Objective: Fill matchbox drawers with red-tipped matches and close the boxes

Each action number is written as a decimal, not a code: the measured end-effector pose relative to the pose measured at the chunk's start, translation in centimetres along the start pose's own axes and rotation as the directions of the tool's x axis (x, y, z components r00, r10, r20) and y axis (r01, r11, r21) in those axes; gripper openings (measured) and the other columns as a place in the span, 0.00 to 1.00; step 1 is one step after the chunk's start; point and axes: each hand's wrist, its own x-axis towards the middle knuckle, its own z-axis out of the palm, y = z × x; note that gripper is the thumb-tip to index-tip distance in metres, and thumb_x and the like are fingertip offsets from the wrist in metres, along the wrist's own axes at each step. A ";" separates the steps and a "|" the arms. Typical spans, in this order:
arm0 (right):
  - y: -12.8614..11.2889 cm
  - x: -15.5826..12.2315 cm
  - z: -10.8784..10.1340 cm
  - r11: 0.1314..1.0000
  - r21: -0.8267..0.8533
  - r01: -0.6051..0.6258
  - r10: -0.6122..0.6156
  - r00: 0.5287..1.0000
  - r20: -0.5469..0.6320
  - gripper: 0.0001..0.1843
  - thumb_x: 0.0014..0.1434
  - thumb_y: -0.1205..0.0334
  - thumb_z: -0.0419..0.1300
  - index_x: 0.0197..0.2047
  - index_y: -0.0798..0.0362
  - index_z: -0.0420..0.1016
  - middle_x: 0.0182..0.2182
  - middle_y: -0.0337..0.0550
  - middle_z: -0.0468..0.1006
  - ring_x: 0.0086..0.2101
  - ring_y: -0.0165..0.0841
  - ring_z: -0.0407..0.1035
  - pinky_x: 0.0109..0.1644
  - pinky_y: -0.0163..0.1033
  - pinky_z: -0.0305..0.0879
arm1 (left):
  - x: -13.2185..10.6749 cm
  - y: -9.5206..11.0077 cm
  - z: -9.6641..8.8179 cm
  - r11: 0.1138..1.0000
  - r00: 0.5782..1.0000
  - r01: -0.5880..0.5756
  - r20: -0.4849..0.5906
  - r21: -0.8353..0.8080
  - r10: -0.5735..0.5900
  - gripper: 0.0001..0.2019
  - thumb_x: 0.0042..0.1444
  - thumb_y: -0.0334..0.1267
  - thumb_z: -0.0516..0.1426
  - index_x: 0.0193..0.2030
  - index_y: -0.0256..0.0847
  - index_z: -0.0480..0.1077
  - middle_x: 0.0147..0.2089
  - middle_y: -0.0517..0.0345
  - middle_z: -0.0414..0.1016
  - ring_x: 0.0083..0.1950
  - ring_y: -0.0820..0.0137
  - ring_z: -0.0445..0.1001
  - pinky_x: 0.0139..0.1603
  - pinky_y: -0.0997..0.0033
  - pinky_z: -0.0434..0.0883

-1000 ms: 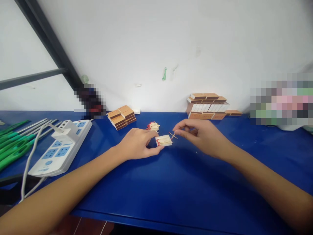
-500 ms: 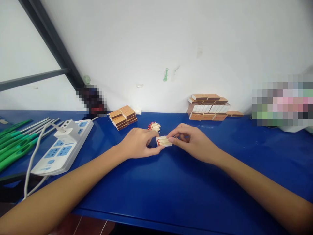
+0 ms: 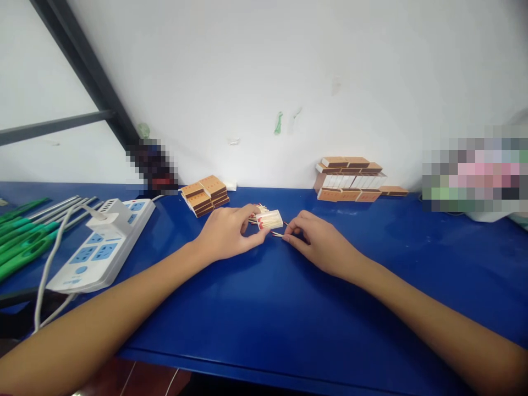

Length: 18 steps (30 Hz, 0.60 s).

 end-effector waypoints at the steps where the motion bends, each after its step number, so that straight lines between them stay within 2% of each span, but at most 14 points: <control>1: 0.0 0.0 0.0 1.000 -0.008 -0.003 0.003 1.000 0.014 0.05 0.68 0.59 0.60 0.40 0.49 0.75 0.39 0.41 0.72 0.34 0.32 0.69 0.38 0.39 0.63 | 0.0 0.0 0.0 1.000 1.000 -0.006 0.008 -0.002 0.006 0.16 0.60 0.48 0.61 0.48 0.38 0.75 0.21 0.69 0.69 0.21 0.76 0.67 0.26 0.74 0.60; 7: 0.6 0.0 -0.9 0.992 -0.118 0.046 -0.037 0.996 0.076 0.09 0.73 0.61 0.52 0.42 0.51 0.71 0.43 0.45 0.72 0.33 0.32 0.69 0.37 0.40 0.63 | 0.1 -0.5 0.0 1.000 1.000 0.010 0.027 0.005 -0.010 0.17 0.60 0.48 0.62 0.49 0.39 0.76 0.22 0.69 0.68 0.22 0.76 0.68 0.27 0.73 0.62; 9: 1.3 0.3 -2.1 0.986 -0.162 0.047 -0.045 0.999 0.018 0.10 0.73 0.60 0.50 0.42 0.51 0.71 0.43 0.46 0.72 0.32 0.34 0.69 0.37 0.41 0.63 | 0.1 -0.7 0.0 1.000 0.999 0.016 0.037 0.009 -0.016 0.17 0.60 0.48 0.62 0.48 0.38 0.76 0.21 0.69 0.68 0.22 0.76 0.67 0.27 0.73 0.61; 11: 2.0 0.6 -3.4 0.977 -0.206 0.049 -0.069 0.993 -0.091 0.11 0.73 0.58 0.50 0.42 0.51 0.70 0.42 0.47 0.71 0.34 0.36 0.69 0.39 0.42 0.64 | 0.1 -0.6 0.0 1.000 0.999 0.016 0.044 0.006 -0.016 0.16 0.60 0.49 0.62 0.46 0.38 0.76 0.21 0.69 0.69 0.22 0.76 0.67 0.27 0.73 0.61; 13: 2.2 0.8 -4.6 0.978 -0.190 0.087 -0.119 0.980 -0.161 0.10 0.73 0.58 0.51 0.42 0.51 0.70 0.42 0.48 0.71 0.37 0.38 0.69 0.42 0.43 0.64 | 0.0 -0.4 0.0 1.000 0.998 0.002 0.067 -0.023 0.000 0.16 0.59 0.49 0.62 0.45 0.38 0.77 0.21 0.68 0.69 0.22 0.76 0.68 0.27 0.73 0.61; 15: 1.6 0.8 -5.2 0.983 -0.112 0.143 -0.157 0.980 -0.126 0.10 0.73 0.57 0.51 0.42 0.51 0.70 0.41 0.47 0.72 0.38 0.38 0.69 0.43 0.42 0.65 | -0.1 -0.1 -0.1 0.997 0.991 -0.034 0.124 -0.070 0.043 0.15 0.59 0.48 0.62 0.45 0.39 0.77 0.21 0.68 0.70 0.22 0.76 0.69 0.27 0.74 0.62; 18: -0.2 0.2 -4.5 0.987 -0.006 0.160 -0.160 0.987 0.033 0.10 0.73 0.58 0.51 0.42 0.50 0.70 0.41 0.44 0.72 0.36 0.34 0.69 0.40 0.40 0.65 | -0.3 0.5 -0.2 0.988 0.968 -0.103 0.216 -0.115 0.126 0.14 0.60 0.48 0.62 0.45 0.40 0.78 0.22 0.68 0.70 0.23 0.76 0.69 0.28 0.74 0.62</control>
